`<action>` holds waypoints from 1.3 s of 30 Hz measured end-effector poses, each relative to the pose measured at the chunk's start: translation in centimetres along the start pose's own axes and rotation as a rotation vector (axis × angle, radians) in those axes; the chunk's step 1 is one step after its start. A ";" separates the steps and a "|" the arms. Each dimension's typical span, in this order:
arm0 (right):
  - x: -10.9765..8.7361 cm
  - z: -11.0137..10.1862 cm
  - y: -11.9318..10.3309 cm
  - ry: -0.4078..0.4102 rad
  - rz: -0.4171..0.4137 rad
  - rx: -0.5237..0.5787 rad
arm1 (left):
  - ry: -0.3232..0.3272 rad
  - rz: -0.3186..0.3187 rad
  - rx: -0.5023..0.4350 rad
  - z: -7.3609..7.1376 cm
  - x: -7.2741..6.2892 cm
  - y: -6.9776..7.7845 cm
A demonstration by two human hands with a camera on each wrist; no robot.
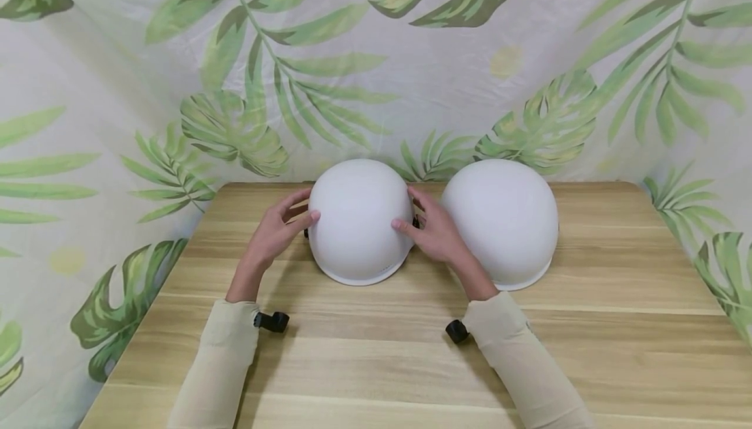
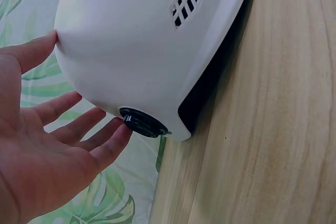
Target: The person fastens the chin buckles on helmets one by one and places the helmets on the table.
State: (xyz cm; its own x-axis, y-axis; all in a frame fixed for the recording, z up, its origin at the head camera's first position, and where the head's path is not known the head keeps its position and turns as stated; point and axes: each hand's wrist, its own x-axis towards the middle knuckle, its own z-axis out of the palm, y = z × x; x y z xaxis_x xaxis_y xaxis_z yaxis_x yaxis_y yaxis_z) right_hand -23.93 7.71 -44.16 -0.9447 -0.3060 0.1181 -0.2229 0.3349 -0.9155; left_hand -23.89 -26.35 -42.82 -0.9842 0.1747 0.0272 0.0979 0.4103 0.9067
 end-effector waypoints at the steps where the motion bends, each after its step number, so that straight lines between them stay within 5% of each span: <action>1: 0.0 0.0 -0.1 -0.003 0.002 0.005 | -0.006 -0.003 0.002 -0.1 0.0 0.0; 12: -0.1 -0.1 -0.4 -0.016 0.006 0.012 | -0.123 0.019 0.058 -0.8 -0.1 -0.2; 31: 0.0 -0.1 -0.1 0.007 0.037 0.048 | -0.016 0.074 0.088 0.0 -0.6 0.2; 39: -0.2 -0.1 -0.8 -0.006 0.028 0.026 | 0.032 0.042 0.085 0.0 -0.8 1.4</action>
State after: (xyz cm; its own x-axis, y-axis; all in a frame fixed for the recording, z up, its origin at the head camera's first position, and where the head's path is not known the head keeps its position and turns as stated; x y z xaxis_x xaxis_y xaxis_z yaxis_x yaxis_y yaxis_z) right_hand -23.57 7.59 -43.44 -0.9490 -0.3023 0.0901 -0.1900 0.3198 -0.9282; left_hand -22.93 -25.91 -41.56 -0.9830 0.1653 0.0796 0.1505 0.4782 0.8652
